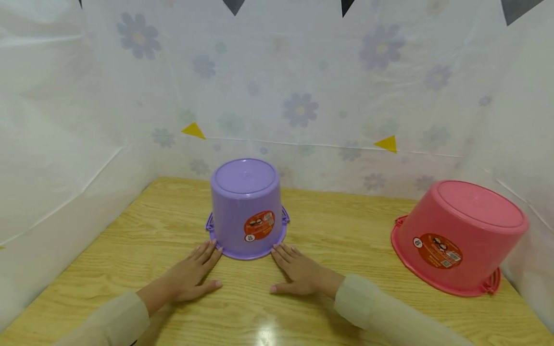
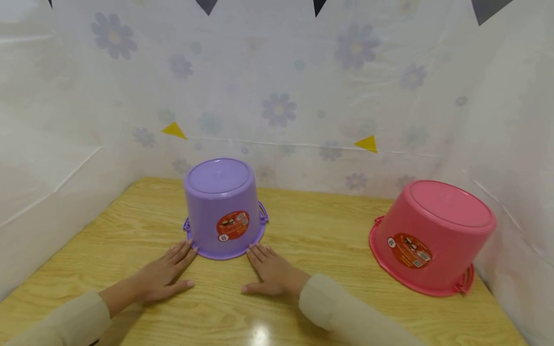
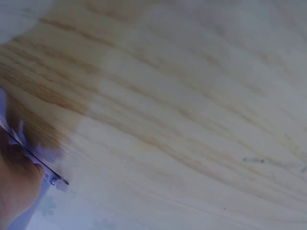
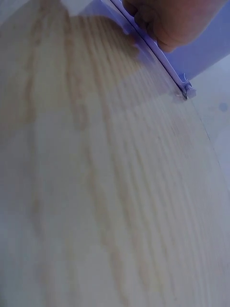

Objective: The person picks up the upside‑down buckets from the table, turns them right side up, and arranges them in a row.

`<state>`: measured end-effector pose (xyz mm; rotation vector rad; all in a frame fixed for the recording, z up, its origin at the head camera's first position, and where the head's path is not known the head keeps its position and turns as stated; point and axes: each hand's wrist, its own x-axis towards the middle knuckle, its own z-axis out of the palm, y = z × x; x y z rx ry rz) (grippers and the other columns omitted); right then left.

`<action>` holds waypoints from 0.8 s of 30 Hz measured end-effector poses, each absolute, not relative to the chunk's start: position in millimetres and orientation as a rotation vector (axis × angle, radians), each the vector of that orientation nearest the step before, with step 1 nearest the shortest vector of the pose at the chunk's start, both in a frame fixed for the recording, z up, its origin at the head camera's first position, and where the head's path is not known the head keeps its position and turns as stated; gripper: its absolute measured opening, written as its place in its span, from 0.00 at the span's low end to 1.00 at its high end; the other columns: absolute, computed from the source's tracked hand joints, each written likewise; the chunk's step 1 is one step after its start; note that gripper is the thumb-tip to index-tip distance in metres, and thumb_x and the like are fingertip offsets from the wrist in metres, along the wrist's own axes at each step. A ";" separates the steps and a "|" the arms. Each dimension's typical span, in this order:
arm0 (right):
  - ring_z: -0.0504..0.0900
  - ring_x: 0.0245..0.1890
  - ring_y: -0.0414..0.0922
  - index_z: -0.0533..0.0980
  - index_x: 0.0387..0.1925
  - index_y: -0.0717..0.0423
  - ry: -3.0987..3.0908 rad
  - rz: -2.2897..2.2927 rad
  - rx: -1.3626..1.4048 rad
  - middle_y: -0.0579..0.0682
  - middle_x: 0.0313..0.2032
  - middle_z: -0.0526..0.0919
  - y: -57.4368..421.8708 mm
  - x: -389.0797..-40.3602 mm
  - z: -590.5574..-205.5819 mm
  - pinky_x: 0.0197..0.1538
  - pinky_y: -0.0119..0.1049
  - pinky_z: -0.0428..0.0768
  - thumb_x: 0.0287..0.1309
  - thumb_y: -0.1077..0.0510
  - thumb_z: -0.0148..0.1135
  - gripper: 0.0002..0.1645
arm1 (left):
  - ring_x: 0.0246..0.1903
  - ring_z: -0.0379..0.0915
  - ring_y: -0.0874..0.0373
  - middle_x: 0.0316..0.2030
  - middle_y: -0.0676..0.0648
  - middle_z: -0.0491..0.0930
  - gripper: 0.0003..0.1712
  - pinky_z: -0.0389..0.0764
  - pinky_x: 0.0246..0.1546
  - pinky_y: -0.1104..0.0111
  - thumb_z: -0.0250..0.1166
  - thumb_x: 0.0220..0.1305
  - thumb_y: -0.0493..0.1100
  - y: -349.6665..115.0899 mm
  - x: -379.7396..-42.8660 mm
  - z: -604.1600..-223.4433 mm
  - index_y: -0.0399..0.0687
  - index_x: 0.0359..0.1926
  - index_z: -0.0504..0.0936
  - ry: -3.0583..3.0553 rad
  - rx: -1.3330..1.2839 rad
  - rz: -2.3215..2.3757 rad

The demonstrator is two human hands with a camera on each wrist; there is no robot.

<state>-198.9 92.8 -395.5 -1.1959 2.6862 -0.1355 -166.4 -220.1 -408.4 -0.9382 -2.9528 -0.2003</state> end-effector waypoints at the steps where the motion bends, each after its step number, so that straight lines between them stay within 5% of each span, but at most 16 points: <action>1: 0.44 0.72 0.55 0.46 0.70 0.64 2.687 -0.135 -1.200 0.61 0.71 0.44 93.3 -198.8 -396.0 0.73 0.47 0.48 0.59 0.31 0.47 0.54 | 0.68 0.47 0.34 0.68 0.29 0.51 0.44 0.55 0.66 0.47 0.49 0.65 0.62 -219.8 -166.1 -408.1 0.33 0.68 0.56 -2.955 -0.941 -0.204; 24: 0.45 0.72 0.56 0.46 0.70 0.65 2.682 -0.156 -1.224 0.61 0.71 0.45 106.4 -187.8 -395.0 0.72 0.49 0.50 0.59 0.31 0.46 0.53 | 0.67 0.48 0.33 0.67 0.28 0.51 0.44 0.58 0.65 0.47 0.51 0.64 0.62 -212.4 -157.7 -405.7 0.34 0.68 0.55 -2.893 -1.012 -0.212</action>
